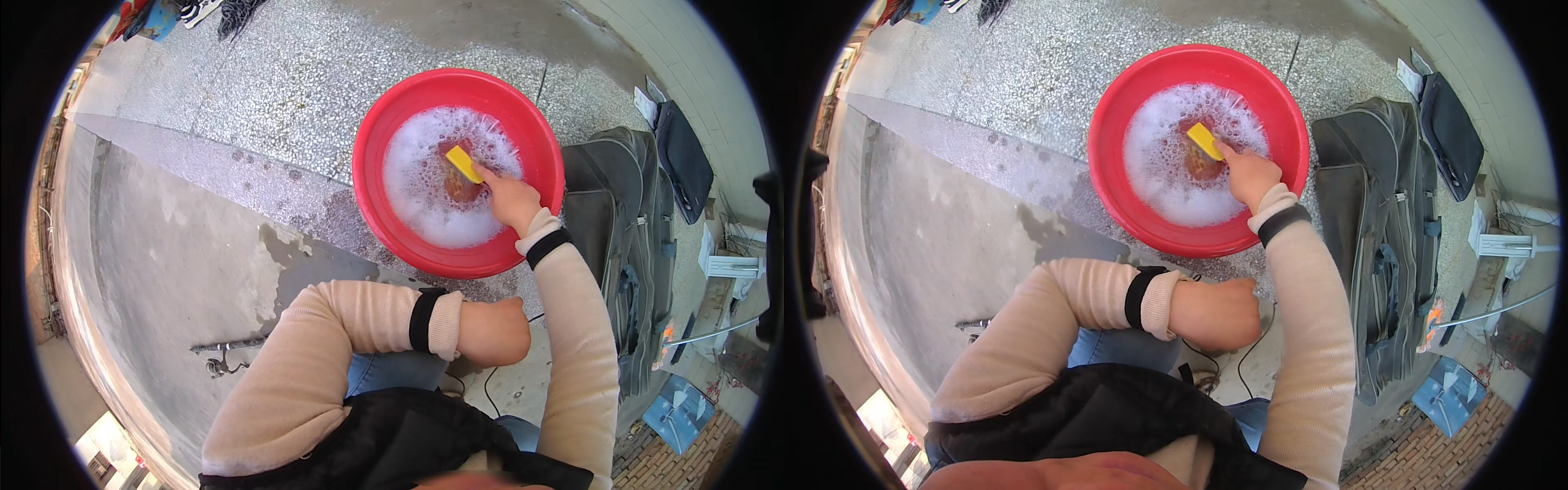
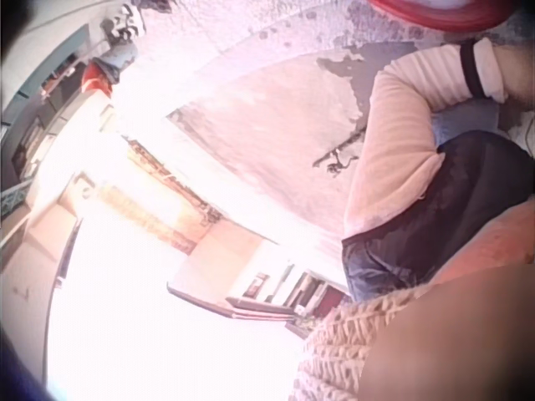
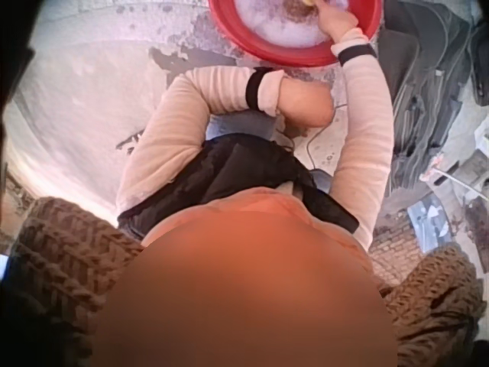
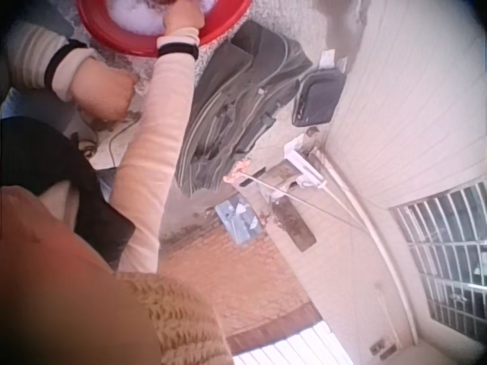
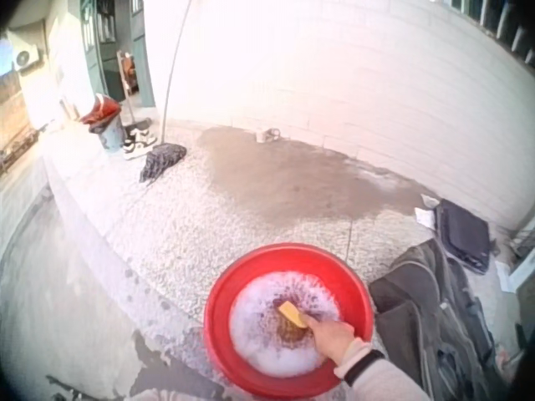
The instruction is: The person scrubs a large gray bag with a yellow brush and soapy water from a red basin, then rinses the brush and washes their hands at an outdoor tap. They walk inside, pick up a paper and a folded umbrella, and return outside.
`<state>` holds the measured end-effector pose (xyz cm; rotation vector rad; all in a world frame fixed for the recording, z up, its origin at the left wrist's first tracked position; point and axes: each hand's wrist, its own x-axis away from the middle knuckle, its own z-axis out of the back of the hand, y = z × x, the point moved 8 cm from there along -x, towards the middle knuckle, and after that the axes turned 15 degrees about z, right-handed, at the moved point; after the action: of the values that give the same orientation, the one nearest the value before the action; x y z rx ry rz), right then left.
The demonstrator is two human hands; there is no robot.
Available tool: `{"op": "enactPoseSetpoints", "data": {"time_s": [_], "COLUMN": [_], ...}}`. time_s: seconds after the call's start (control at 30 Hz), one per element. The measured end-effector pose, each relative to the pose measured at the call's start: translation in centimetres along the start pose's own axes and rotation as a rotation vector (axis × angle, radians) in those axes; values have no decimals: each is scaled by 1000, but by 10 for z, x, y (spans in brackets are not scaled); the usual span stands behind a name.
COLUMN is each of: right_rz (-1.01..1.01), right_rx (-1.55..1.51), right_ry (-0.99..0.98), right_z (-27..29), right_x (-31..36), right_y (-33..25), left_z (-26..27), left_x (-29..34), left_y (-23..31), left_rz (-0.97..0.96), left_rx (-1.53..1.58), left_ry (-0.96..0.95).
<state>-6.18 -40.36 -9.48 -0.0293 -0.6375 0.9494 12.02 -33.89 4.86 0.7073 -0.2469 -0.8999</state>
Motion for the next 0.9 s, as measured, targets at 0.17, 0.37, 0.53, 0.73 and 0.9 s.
{"op": "enactPoseSetpoints", "data": {"time_s": [0.17,0.37,0.53,0.73,0.9], "right_rz": [121,73,-108,74,-212], "right_rx": [-29,-92,112,51,103], "right_ry": [33,-34,261,182,471], "right_z": [-6,-9,35,11,40], "right_x": [-12,-16,-4,7,27], "right_y": [-12,-21,-4,-28,6], "left_z": [0,5,-1,6,-7], "left_x": [7,13,14,13,10], "left_y": [-7,-8,-9,-5,-5], "left_rz": [28,16,59,49,70], "left_rx": [-15,27,-9,27,22], "left_ry": [-16,18,-117,-31,-189]}}
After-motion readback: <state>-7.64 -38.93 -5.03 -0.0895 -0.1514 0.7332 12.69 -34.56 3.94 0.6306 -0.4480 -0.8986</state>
